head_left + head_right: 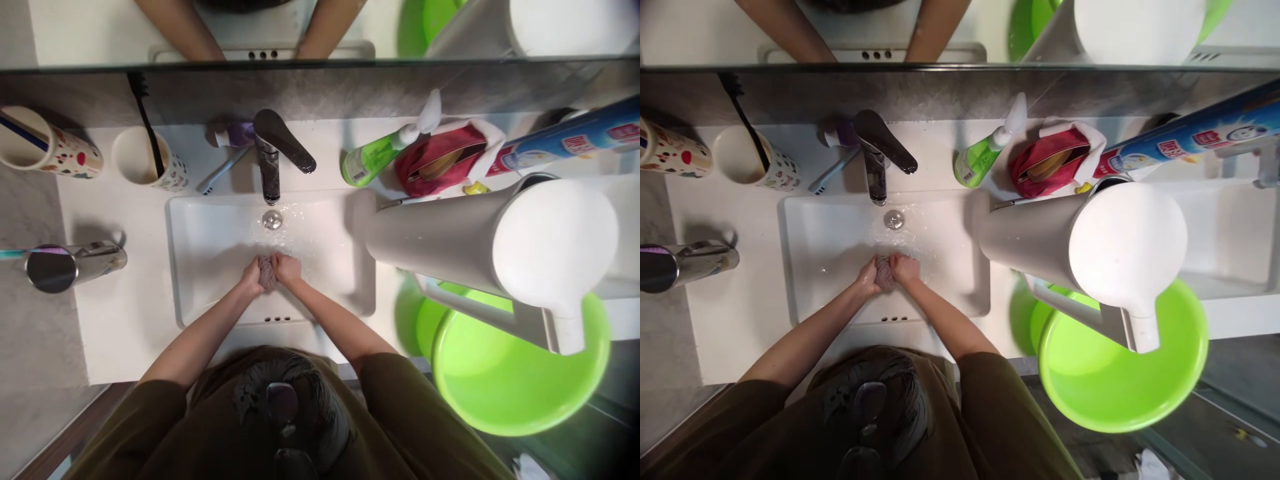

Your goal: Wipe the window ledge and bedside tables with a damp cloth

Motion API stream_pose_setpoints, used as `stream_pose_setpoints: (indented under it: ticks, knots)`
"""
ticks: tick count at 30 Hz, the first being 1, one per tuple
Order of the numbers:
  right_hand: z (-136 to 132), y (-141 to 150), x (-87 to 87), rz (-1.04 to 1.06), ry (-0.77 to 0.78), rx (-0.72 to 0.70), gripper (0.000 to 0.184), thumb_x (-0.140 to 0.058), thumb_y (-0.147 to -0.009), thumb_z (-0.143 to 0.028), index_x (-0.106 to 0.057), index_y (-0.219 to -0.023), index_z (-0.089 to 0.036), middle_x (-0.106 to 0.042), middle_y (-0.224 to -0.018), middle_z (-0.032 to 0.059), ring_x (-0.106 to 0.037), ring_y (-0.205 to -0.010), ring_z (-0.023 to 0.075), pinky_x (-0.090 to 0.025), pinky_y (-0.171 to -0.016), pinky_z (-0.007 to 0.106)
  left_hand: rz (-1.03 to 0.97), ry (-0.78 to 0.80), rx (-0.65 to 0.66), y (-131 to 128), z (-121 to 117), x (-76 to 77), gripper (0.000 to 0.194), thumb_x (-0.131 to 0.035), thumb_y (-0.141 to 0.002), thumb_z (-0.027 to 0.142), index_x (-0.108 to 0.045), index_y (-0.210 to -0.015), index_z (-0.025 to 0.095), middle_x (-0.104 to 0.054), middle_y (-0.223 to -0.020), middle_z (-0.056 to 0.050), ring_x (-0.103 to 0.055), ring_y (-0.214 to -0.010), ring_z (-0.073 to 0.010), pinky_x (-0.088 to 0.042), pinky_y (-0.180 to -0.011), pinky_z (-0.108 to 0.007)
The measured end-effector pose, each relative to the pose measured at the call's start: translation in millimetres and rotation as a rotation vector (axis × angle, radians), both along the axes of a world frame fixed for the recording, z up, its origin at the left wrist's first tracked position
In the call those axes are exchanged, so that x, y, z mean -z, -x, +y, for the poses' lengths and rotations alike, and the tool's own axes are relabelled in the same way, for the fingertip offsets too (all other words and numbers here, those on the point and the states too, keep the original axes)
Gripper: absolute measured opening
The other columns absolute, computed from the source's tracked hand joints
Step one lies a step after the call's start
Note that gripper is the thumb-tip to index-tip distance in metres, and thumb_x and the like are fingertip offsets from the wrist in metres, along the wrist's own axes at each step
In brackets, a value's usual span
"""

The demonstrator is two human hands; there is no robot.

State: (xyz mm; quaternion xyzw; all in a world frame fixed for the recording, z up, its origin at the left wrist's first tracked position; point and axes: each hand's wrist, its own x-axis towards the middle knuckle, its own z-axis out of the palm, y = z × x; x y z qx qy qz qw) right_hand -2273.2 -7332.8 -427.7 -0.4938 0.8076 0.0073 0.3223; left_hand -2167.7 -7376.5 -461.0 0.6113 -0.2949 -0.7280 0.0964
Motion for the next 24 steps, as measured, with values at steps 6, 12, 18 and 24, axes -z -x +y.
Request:
stream_pose_setpoints:
  ticks: [6,12,18,24]
  knots:
    - [15.7,34.4,28.7,0.134,0.112,-0.264,0.047,-0.043,-0.098,-0.037,-0.049,-0.139,-0.017,-0.042,-0.151,0.0182,-0.036,-0.139,0.0341,-0.026,-0.109,0.056,-0.409,0.53,0.486,-25.2,-7.7,-17.7,0.065,-0.062,-0.08,0.018,-0.044,-0.142,0.023,-0.03,-0.155,-0.015,-0.027,-0.143,-0.038,-0.041,-0.105,-0.052]
    - [6.6,48.1,47.3,0.048,0.15,-0.415,0.047,-0.043,-0.097,-0.026,-0.046,-0.143,-0.018,-0.041,-0.153,0.014,-0.033,-0.143,0.0275,-0.019,-0.117,0.051,-0.525,0.756,0.798,-35.5,-4.6,-5.4,0.057,-0.062,-0.078,0.019,-0.055,-0.135,0.023,-0.029,-0.156,-0.015,-0.027,-0.142,-0.0407,-0.03,-0.111,-0.058]
    - [-10.8,54.0,35.9,-0.002,0.111,-0.247,0.046,-0.042,-0.097,-0.025,-0.048,-0.141,-0.015,-0.049,-0.145,0.0193,-0.048,-0.13,0.0308,-0.037,-0.107,0.047,-0.361,0.589,0.329,-33.3,-8.4,9.6,0.052,-0.068,-0.075,0.026,-0.059,-0.125,0.013,-0.041,-0.146,-0.02,-0.029,-0.143,-0.0357,-0.023,-0.119,-0.049]
    - [-13.6,-25.1,-13.0,-0.246,0.187,-0.126,0.028,-0.041,-0.098,-0.029,-0.063,-0.113,-0.02,-0.072,-0.105,0.006,-0.066,-0.095,0.0176,-0.047,-0.086,0.027,0.422,-0.135,-0.374,-12.9,0.6,11.0,0.044,-0.06,-0.082,0.053,-0.064,-0.111,0.021,-0.066,-0.115,-0.01,-0.055,-0.121,-0.0292,-0.046,-0.1,-0.046]
